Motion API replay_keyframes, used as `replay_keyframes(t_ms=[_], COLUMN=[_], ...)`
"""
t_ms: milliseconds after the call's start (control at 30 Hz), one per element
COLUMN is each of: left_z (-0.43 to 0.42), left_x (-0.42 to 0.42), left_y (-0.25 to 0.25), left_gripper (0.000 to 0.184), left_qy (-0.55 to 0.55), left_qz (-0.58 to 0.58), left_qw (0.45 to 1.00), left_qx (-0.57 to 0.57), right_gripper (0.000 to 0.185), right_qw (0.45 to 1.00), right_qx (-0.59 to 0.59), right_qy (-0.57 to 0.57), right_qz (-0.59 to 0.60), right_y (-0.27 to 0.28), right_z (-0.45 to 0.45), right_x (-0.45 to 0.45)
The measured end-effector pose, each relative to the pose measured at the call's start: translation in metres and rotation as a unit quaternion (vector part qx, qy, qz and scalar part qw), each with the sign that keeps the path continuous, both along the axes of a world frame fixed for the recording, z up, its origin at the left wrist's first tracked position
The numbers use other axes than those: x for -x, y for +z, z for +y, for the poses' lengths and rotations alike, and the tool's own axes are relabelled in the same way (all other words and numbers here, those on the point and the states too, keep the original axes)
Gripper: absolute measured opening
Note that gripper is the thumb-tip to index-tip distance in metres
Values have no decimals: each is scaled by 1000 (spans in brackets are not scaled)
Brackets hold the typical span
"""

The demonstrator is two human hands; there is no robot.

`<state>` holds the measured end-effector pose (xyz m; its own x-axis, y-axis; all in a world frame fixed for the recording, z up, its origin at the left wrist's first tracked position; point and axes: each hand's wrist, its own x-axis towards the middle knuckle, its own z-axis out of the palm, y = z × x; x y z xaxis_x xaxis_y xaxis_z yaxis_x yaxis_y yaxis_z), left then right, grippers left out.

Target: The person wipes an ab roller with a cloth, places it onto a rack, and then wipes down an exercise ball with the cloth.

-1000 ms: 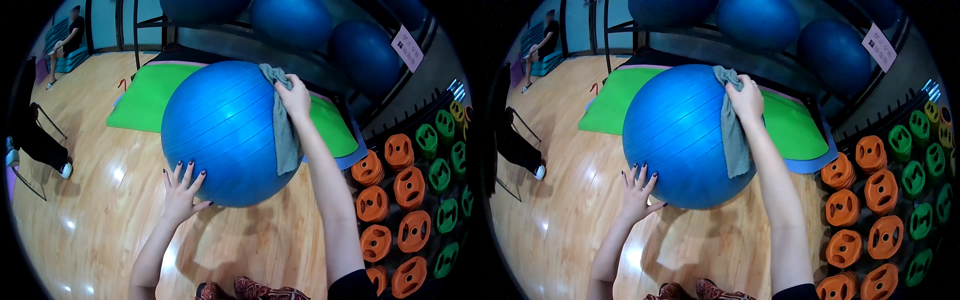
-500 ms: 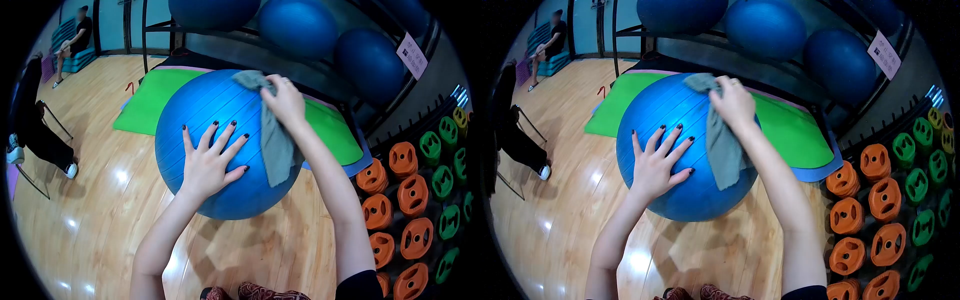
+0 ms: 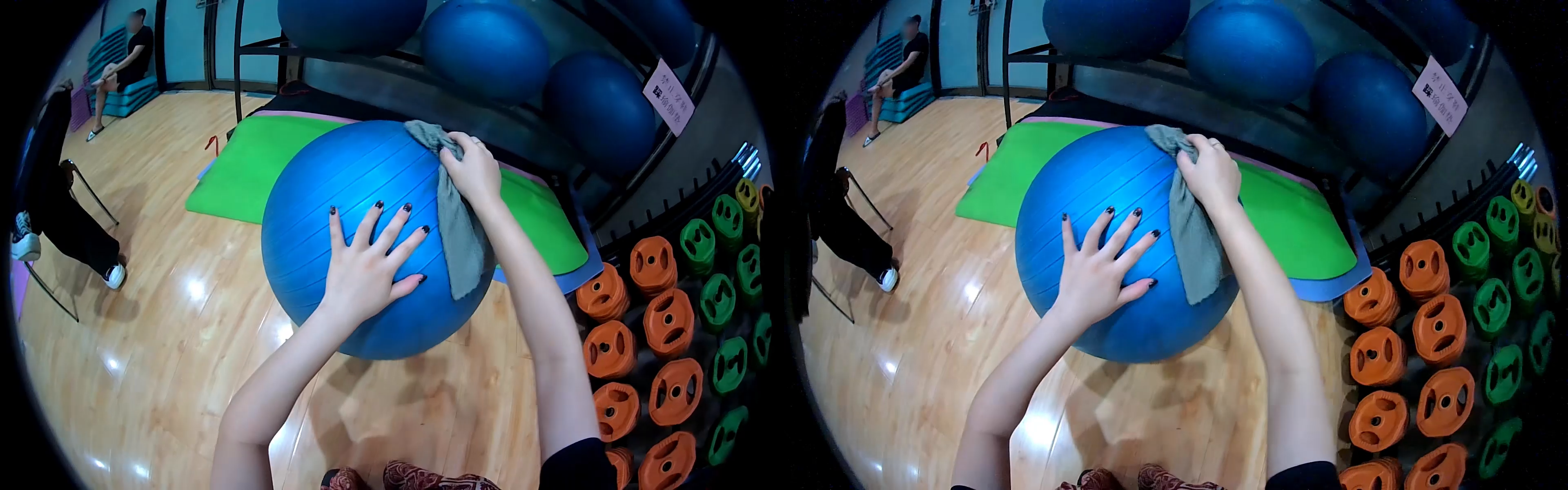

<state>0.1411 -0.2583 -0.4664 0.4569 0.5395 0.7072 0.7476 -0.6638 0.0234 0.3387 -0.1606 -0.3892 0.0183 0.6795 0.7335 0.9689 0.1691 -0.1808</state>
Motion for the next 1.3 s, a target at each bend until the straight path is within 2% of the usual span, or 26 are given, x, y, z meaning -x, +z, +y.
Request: replay_keyframes(t_ms=[67, 133, 167, 200, 267, 333, 400, 467, 533, 567, 667, 700, 833, 867, 933, 1067, 1167, 1200, 1300], left_z=[8, 15, 18, 19, 15, 9, -6, -16, -14, -11, 0, 1, 3, 6, 14, 32, 46, 51, 44], left_x=[-11, -18, -20, -22, -23, -19, 1, 26, 45, 47, 24, 14, -24, -31, -31, -14, 1, 6, 2], left_y=[0, 3, 5, 6, 3, 2, -9, -27, -47, -57, -85, -92, -71, -67, -60, -59, -76, -89, -114], left_gripper=[53, 51, 51, 50, 49, 50, 56, 59, 64, 70, 80, 83, 82, 80, 77, 76, 79, 79, 84], left_qy=[-11, -19, -6, 5, 3, -1, 7, 59, 100, 136, 100, 128, 80, 83, 96, 98, 125, 122, 115], left_qz=[-15, -25, 5, 36, 33, -4, 2, -54, -62, -72, -14, -35, -55, -57, -64, -46, -16, -17, -12], left_qw=[1000, 999, 1000, 999, 999, 999, 1000, 996, 992, 987, 990, 986, 991, 988, 987, 991, 976, 977, 959], left_qx=[-15, -24, -8, 12, 8, -41, -11, 32, 43, 54, 102, 106, 97, 115, 113, 75, 176, 174, 259], right_gripper=[30, 30, 28, 28, 27, 26, 27, 28, 30, 31, 30, 29, 22, 21, 23, 25, 26, 27, 27], right_qw=[999, 999, 993, 989, 988, 993, 998, 999, 997, 997, 998, 998, 995, 989, 986, 992, 993, 990, 985], right_qx=[-1, -21, -45, -19, -3, -30, -48, -43, -4, 4, -4, -1, -22, -31, -38, -17, -43, -60, -54], right_qy=[-51, 23, 99, 138, 152, 111, 36, -21, -69, -73, -62, -68, 43, 90, 111, 4, -95, -122, -164], right_qz=[12, -8, -38, -53, -13, -3, -16, 1, 20, 16, -1, -17, -90, -111, -118, -122, -57, -46, -23], right_y=[-5, -5, -11, -9, -10, -10, -12, -12, -10, -10, -8, -6, -24, -31, -30, -15, -14, -16, -23], right_z=[5, -11, -18, -36, -33, -24, -11, 1, 3, 5, 0, -6, -13, -11, -4, 10, 22, 26, 13], right_x=[-2, 13, 21, 33, 22, 7, -12, -38, -56, -62, -46, -26, 42, 49, 46, 18, -10, -18, -17])
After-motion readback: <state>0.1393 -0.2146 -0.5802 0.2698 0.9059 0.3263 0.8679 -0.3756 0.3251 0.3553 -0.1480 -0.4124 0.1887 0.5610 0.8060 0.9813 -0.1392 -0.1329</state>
